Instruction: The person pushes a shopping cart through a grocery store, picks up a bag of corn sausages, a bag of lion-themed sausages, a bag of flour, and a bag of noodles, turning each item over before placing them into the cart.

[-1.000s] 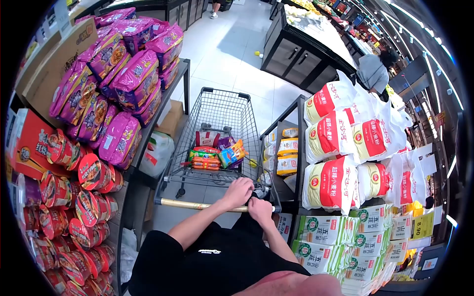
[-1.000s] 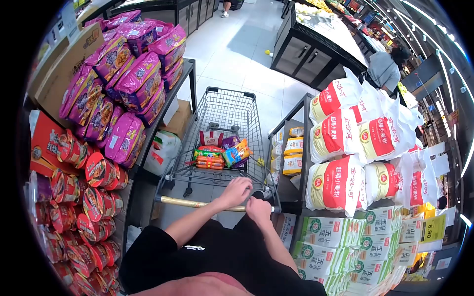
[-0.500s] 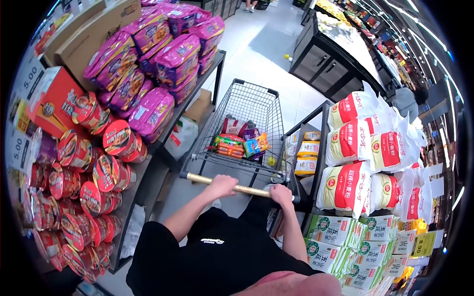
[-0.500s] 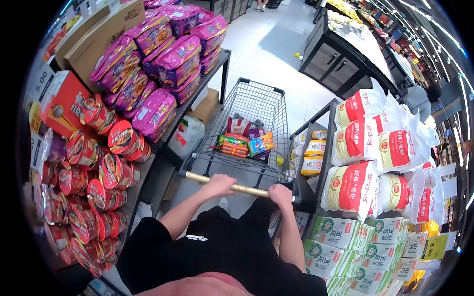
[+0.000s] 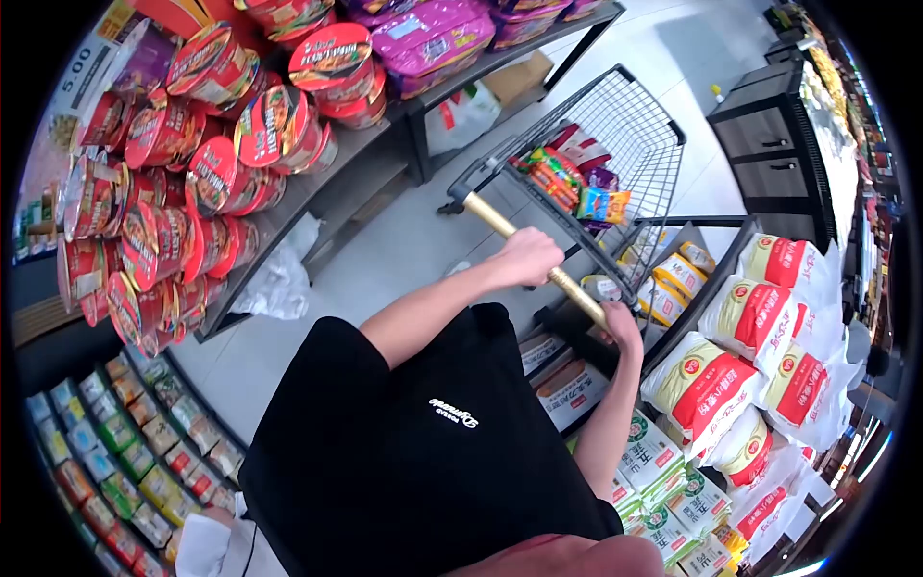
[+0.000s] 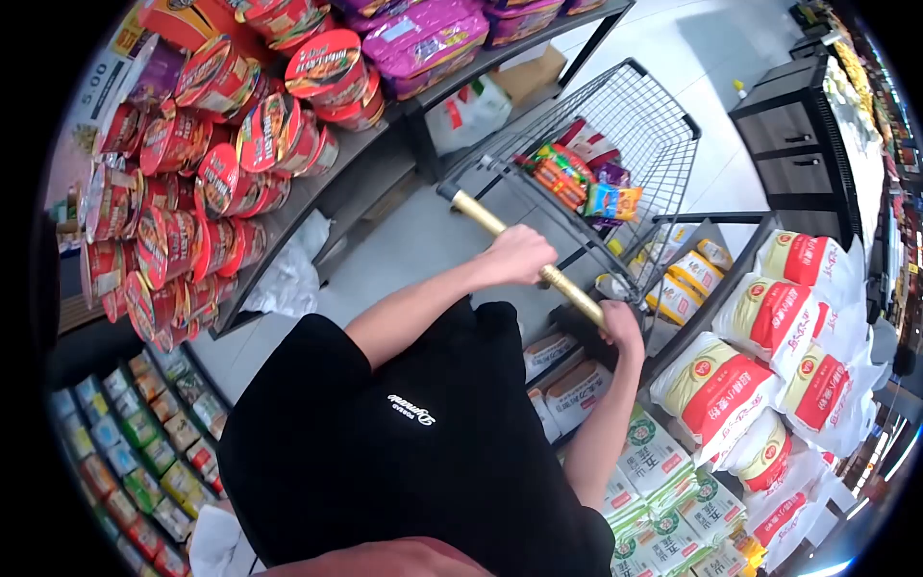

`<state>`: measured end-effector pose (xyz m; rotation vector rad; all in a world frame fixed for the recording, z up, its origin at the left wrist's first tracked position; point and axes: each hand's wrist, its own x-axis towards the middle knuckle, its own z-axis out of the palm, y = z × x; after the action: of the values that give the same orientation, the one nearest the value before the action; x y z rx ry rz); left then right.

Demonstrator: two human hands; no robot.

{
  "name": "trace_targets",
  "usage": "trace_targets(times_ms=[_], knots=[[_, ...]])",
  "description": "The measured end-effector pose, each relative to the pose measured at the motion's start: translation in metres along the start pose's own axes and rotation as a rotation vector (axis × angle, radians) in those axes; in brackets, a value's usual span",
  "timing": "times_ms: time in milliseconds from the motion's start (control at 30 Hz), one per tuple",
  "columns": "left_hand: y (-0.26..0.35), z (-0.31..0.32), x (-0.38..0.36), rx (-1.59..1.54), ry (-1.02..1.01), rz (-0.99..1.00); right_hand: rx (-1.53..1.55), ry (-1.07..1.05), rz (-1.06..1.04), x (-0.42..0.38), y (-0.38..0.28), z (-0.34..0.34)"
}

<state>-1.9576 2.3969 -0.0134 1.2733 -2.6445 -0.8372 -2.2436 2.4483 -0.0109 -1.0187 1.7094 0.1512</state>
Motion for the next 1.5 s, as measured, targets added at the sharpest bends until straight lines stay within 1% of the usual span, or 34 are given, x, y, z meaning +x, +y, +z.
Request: trace_targets(times_ms=[233,333,400,500,567,600,667,733,800,867,967,1033,1100,1167,1300,1500], knots=[[0.003,-0.004,-0.003,0.053,0.065,0.004,-0.157,0.249,0.012,-0.008,-0.003,0.014],[0.006,-0.004,-0.01,0.077,0.092,-0.011,-0.195,0.278,0.018,-0.014,-0.003,0.023],[0.006,-0.004,-0.015,0.109,0.108,-0.011,-0.359,0.475,-0.062,-0.014,0.001,0.033],[0.005,0.002,-0.021,0.147,0.112,-0.031,-0.306,0.504,-0.038,-0.027,-0.007,0.044],[0.003,0.008,-0.025,0.17,0.158,-0.033,-0.285,0.535,-0.054,-0.041,-0.014,0.054],[0.004,0.011,-0.029,0.187,0.16,-0.013,-0.288,0.569,-0.066,-0.043,-0.013,0.057],[0.006,0.008,-0.031,0.208,0.167,-0.059,-0.274,0.665,-0.107,-0.042,-0.009,0.062],[0.002,0.015,-0.033,0.232,0.232,-0.022,-0.256,0.752,-0.108,-0.048,-0.011,0.07],[0.0,0.017,-0.036,0.223,0.309,0.018,-0.258,0.768,-0.112,-0.053,-0.014,0.072],[-0.006,0.021,-0.035,0.231,0.335,0.047,-0.227,0.814,-0.141,-0.05,-0.013,0.075],[-0.003,0.018,-0.035,0.291,0.317,-0.001,-0.202,0.853,-0.162,-0.044,-0.011,0.081],[-0.001,0.017,-0.037,0.262,0.395,0.042,-0.172,0.895,-0.14,-0.046,-0.013,0.084],[-0.003,0.017,-0.037,0.27,0.386,0.047,-0.169,0.912,-0.183,-0.044,-0.014,0.085],[-0.003,0.016,-0.037,0.301,0.366,0.006,-0.172,0.93,-0.16,-0.044,-0.016,0.087],[-0.011,0.014,-0.039,0.319,0.41,0.043,-0.152,0.956,-0.224,-0.044,-0.02,0.095],[-0.019,0.011,-0.047,0.327,0.41,0.034,-0.16,0.987,-0.245,-0.043,-0.023,0.107]])
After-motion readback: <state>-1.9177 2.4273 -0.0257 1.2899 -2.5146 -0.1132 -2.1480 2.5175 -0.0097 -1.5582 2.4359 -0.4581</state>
